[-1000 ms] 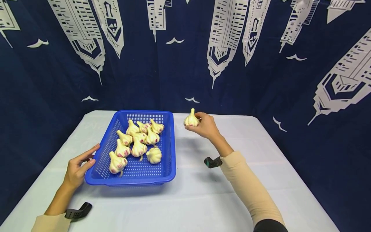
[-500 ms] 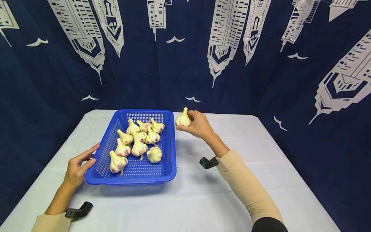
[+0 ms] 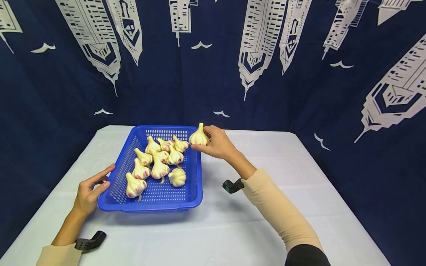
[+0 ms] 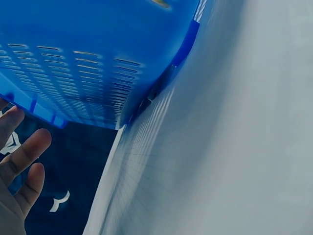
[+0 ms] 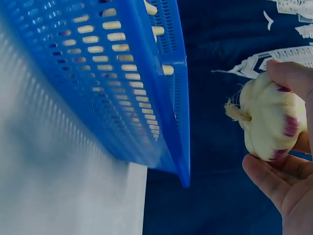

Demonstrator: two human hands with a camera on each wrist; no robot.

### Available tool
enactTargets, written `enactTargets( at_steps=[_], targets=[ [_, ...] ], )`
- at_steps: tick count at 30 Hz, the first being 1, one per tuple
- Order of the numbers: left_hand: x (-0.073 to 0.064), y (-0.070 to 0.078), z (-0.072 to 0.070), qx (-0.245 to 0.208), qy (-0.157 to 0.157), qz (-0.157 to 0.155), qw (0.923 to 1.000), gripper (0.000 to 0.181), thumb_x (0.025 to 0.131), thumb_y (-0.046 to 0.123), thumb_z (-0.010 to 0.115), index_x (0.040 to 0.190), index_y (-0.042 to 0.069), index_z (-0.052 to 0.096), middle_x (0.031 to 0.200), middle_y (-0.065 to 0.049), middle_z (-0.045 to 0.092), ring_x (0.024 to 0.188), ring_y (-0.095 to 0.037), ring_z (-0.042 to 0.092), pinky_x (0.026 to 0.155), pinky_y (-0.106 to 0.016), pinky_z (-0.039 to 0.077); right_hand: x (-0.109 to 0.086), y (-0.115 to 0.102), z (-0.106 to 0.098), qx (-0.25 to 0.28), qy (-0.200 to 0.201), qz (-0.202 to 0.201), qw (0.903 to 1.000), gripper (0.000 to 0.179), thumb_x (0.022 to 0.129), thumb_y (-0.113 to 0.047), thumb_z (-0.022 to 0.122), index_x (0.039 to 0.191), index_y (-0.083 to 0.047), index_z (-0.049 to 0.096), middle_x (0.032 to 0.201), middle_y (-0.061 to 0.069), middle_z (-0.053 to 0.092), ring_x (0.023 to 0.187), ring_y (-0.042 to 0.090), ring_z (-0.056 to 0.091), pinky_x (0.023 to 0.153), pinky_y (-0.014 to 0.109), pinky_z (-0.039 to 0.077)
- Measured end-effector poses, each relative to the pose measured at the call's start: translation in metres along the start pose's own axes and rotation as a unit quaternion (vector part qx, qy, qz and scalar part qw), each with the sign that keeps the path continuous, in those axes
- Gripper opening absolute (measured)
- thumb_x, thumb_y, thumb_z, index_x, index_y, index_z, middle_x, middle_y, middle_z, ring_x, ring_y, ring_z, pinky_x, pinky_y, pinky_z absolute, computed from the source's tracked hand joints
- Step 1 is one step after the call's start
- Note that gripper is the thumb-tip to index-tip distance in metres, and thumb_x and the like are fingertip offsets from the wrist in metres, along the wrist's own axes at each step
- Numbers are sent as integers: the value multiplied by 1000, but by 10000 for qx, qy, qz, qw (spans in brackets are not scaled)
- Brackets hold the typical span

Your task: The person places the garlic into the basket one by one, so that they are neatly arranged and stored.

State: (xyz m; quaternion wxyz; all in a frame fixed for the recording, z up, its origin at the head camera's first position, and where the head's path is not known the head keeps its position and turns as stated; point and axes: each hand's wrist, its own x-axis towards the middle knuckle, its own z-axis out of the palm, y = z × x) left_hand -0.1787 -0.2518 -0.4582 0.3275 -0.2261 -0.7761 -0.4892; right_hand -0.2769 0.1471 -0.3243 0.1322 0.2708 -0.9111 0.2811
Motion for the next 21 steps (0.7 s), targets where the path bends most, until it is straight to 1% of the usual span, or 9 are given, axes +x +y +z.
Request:
enactTargets(
  at_steps=[3,7,10,12,16,18,21],
  targets=[
    [0,0,0,1,-26,-18,10000,44,82,-7,57,126,-4,65,130,-16,62,84,-1,60,71,-16,44,0,-5,4,44,-118,-145,9998,57,78,-38,81,114,2,63,100,11,65,95,26,65,72,34,56],
    [0,0,0,-9,-40,-17,10000,44,82,-7,56,126,-5,65,130,-15,63,83,-1,60,71,-16,44,0,-11,9,140,-300,-206,9992,56,76,-36,83,113,1,63,100,10,65,97,27,65,75,34,56],
    [-1,0,0,-22,-28,-18,10000,44,82,-7,56,125,-5,65,130,-14,63,83,-1,60,71,-16,44,2,-17,11,219,-538,-276,9979,56,75,-37,84,112,0,63,101,9,65,97,26,64,77,35,56],
    [0,0,0,-17,-23,-26,10000,44,82,-7,56,126,-5,65,130,-13,63,83,-1,60,71,-16,44,3,-20,12,257,-763,-392,9960,55,74,-37,84,111,-2,63,101,8,66,96,25,64,77,35,55],
    [0,1,0,-6,-13,-36,10000,44,82,-7,56,126,-4,65,130,-13,63,83,0,60,71,-16,44,6,-26,16,194,-1204,-740,9898,49,73,-37,86,102,-5,62,96,5,66,91,20,63,77,32,54],
    [0,0,0,-11,-7,-25,10000,44,82,-7,56,126,-5,65,130,-14,63,84,0,60,70,-16,44,8,-28,17,151,-1333,-899,9869,47,72,-36,87,98,-6,61,92,2,65,87,18,61,75,29,53],
    [0,0,0,-12,-4,-16,10000,44,82,-7,56,125,-5,65,130,-14,63,84,0,60,70,-16,44,9,-31,20,227,-1453,-1091,9831,45,72,-35,87,94,-7,60,88,1,64,82,17,59,74,29,53]
  ],
)
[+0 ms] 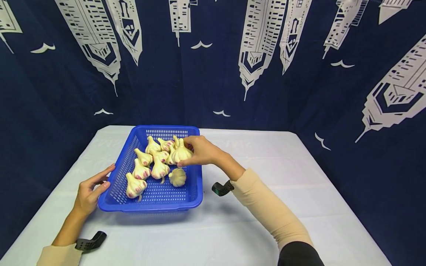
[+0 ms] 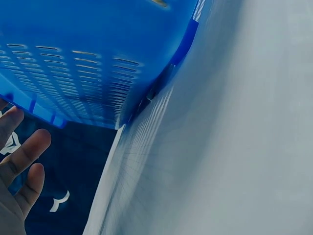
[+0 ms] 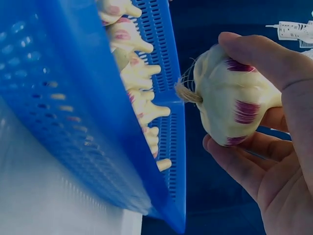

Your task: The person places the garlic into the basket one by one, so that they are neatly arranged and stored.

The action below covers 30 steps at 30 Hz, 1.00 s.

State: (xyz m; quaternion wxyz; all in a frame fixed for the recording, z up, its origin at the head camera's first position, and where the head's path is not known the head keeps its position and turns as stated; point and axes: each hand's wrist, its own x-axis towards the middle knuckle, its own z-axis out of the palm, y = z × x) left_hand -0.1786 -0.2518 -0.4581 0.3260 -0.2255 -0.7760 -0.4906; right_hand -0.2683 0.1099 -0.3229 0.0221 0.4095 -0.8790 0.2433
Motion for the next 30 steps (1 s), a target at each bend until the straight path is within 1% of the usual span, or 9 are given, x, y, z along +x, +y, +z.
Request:
enactTargets(
  at_steps=[2,5,8,9,12,16,20,25,30],
  targets=[
    [-1,0,0,6,0,-9,10000,44,82,-7,56,126,-5,65,131,-12,63,84,0,60,71,-16,44,2,-2,2,41,-62,-88,9999,43,72,-33,87,91,-8,58,86,2,63,80,20,58,73,29,52],
    [-1,0,0,32,-9,-34,10000,44,82,-7,56,126,-4,65,131,-12,63,84,0,60,71,-15,44,4,-6,4,45,-145,-142,9998,43,72,-34,87,88,-8,57,83,1,59,78,21,56,71,28,50],
    [-1,0,0,41,-23,-44,10000,44,82,-7,56,126,-4,65,130,-14,62,83,0,60,71,-15,44,7,-11,7,40,-193,-166,9997,44,71,-36,88,88,-9,57,83,0,59,78,18,56,68,26,48],
    [-2,1,0,48,-31,-50,10000,44,83,-6,56,126,-4,65,130,-14,62,83,0,60,71,-15,44,8,-12,8,37,-205,-186,9996,44,70,-37,88,89,-10,58,84,0,60,79,16,57,68,25,49],
    [-2,1,-1,50,-36,-60,10000,44,82,-6,56,126,-4,65,130,-15,62,83,0,59,71,-15,44,12,-17,11,51,-285,-277,9992,45,70,-37,88,88,-10,57,89,1,65,83,16,62,69,24,49],
    [0,1,-1,24,-27,-20,10000,44,82,-6,57,125,-4,65,130,-16,63,83,0,59,71,-15,44,19,-25,14,61,-599,-390,9974,45,71,-36,88,87,-10,55,95,3,68,91,18,67,73,25,52],
    [2,1,-1,-14,-13,43,10000,44,82,-6,57,125,-5,65,130,-16,63,84,0,59,71,-15,44,26,-33,18,49,-905,-452,9949,45,71,-34,87,85,-9,52,98,2,67,97,19,67,79,27,52],
    [2,1,-1,5,-23,16,10000,44,82,-6,57,125,-5,65,130,-16,63,83,0,59,70,-15,44,35,-43,25,182,-1140,-475,9922,47,71,-35,88,82,-10,50,97,2,67,97,19,66,84,30,52],
    [1,2,-1,61,-48,-51,10000,44,83,-6,58,126,-4,65,129,-18,62,83,0,59,71,-15,44,45,-49,36,265,-1379,-541,9886,44,71,-33,89,82,-12,52,92,1,66,93,16,64,81,27,50]
  ],
)
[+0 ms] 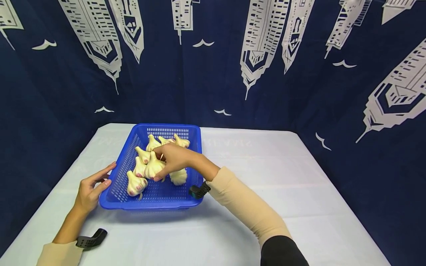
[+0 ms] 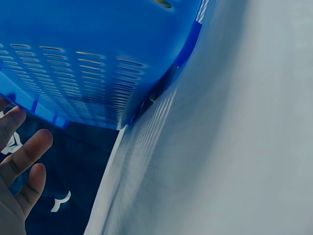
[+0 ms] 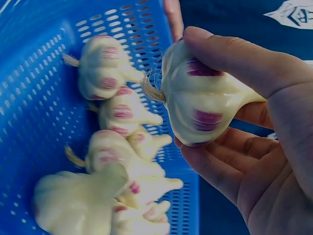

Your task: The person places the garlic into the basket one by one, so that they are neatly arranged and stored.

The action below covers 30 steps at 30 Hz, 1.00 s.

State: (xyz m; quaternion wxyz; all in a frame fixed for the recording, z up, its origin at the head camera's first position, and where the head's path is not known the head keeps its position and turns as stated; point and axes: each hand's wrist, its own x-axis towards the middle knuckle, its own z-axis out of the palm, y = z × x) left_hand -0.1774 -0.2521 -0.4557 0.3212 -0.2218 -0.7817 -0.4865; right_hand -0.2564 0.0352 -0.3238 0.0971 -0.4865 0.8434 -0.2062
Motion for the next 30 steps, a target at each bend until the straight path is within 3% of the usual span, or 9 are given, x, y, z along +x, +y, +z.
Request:
enactTargets(
  at_steps=[7,15,25,30],
  targets=[
    [3,0,-2,2,14,90,10000,44,82,-7,58,125,-4,65,127,-22,62,82,0,59,70,-15,44,16,7,16,-158,-527,-91,9984,43,73,-31,87,96,-9,59,95,5,67,89,16,63,75,23,48],
    [7,0,-5,129,10,26,9999,44,82,-4,58,125,-3,65,127,-22,62,81,0,59,69,-15,44,27,13,21,-133,-616,162,9979,50,71,-31,89,104,-6,62,97,6,65,87,16,63,72,24,48],
    [0,-2,-3,163,-92,71,9998,44,81,-6,60,124,-5,65,127,-23,62,81,-2,60,69,-16,45,30,17,39,-19,-847,392,9956,45,68,-29,91,88,-12,55,81,-2,56,76,11,55,67,22,44],
    [2,-2,-4,150,-55,57,9999,44,82,-6,60,125,-3,66,126,-22,63,80,-2,59,69,-15,45,31,15,40,-222,-876,402,9951,45,67,-28,92,89,-12,56,77,-4,53,73,10,51,65,22,41]
  ],
)
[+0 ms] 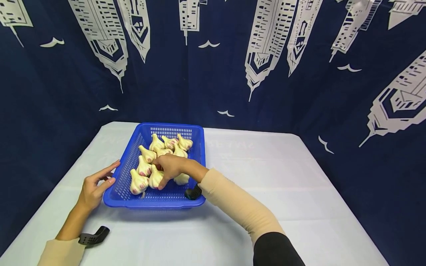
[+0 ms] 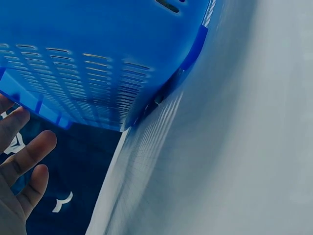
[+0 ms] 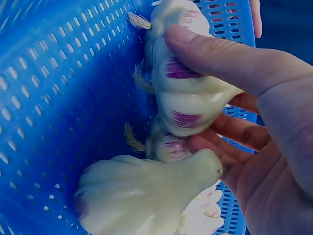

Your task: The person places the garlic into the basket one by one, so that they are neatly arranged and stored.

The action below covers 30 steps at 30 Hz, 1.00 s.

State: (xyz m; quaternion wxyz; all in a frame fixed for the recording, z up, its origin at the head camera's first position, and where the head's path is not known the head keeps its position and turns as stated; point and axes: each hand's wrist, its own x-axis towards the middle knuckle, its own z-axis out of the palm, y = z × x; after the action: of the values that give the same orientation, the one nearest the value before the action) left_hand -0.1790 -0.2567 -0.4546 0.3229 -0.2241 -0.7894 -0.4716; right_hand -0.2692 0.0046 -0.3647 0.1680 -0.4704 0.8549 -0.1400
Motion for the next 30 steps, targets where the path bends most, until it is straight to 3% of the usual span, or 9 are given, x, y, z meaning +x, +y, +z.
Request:
enactTargets(
  at_steps=[12,20,30],
  targets=[
    [0,0,1,45,21,-63,10000,43,80,-6,61,123,-6,66,126,-23,63,78,-4,60,67,-16,45,3,0,5,-297,-221,-212,9991,41,66,-25,92,92,-14,62,72,-6,50,68,8,45,62,20,38],
    [2,2,1,79,-78,-123,9999,44,82,-4,60,126,-3,65,127,-23,62,81,-2,59,69,-16,45,8,1,8,-625,-361,-192,9972,46,67,-27,92,97,-12,61,81,-1,55,72,9,47,64,21,40],
    [1,-1,1,7,16,-68,10000,44,79,-6,62,123,-5,66,125,-24,63,80,-2,59,67,-15,45,7,-1,6,-731,-336,-122,9967,53,68,-32,91,107,-11,62,91,-3,61,80,10,55,71,21,45]
  ],
)
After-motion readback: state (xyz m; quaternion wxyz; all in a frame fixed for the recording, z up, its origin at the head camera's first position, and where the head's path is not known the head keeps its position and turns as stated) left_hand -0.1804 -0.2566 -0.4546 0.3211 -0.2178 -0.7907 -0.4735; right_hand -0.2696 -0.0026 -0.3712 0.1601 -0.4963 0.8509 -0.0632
